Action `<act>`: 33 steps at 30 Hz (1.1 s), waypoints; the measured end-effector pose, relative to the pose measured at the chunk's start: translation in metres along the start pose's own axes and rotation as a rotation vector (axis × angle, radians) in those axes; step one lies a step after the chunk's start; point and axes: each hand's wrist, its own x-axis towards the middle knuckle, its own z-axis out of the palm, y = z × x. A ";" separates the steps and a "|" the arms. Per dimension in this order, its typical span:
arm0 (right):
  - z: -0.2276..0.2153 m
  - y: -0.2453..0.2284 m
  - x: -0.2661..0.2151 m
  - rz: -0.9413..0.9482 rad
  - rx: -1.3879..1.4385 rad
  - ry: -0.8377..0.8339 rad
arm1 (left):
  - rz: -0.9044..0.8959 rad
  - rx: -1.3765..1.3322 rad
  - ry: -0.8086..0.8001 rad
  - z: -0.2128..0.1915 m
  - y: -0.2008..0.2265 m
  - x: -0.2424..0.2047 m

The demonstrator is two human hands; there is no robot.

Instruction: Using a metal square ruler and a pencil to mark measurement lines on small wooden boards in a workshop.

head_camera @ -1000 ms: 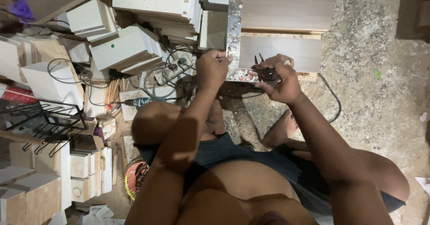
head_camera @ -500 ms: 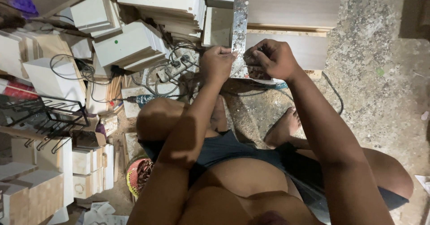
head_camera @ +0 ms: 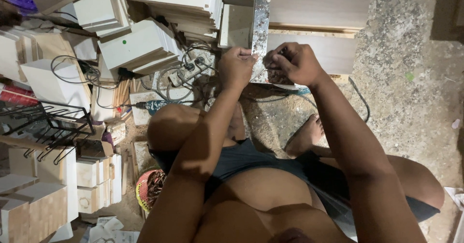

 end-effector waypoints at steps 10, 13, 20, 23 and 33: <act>-0.004 0.035 0.005 -0.102 -0.169 0.194 | -0.005 -0.003 0.004 0.002 -0.002 0.001; 0.000 0.033 0.006 -0.130 -0.246 0.188 | 0.013 -0.030 0.007 0.003 -0.005 0.003; 0.001 0.037 0.010 -0.141 -0.262 0.211 | 0.002 -0.049 -0.013 0.001 -0.007 0.004; 0.002 0.033 0.011 -0.164 -0.301 0.202 | -0.002 -0.052 -0.024 0.000 -0.006 0.004; 0.035 -0.005 -0.038 -0.109 -0.813 -0.013 | -0.009 0.021 -0.058 0.008 -0.017 0.018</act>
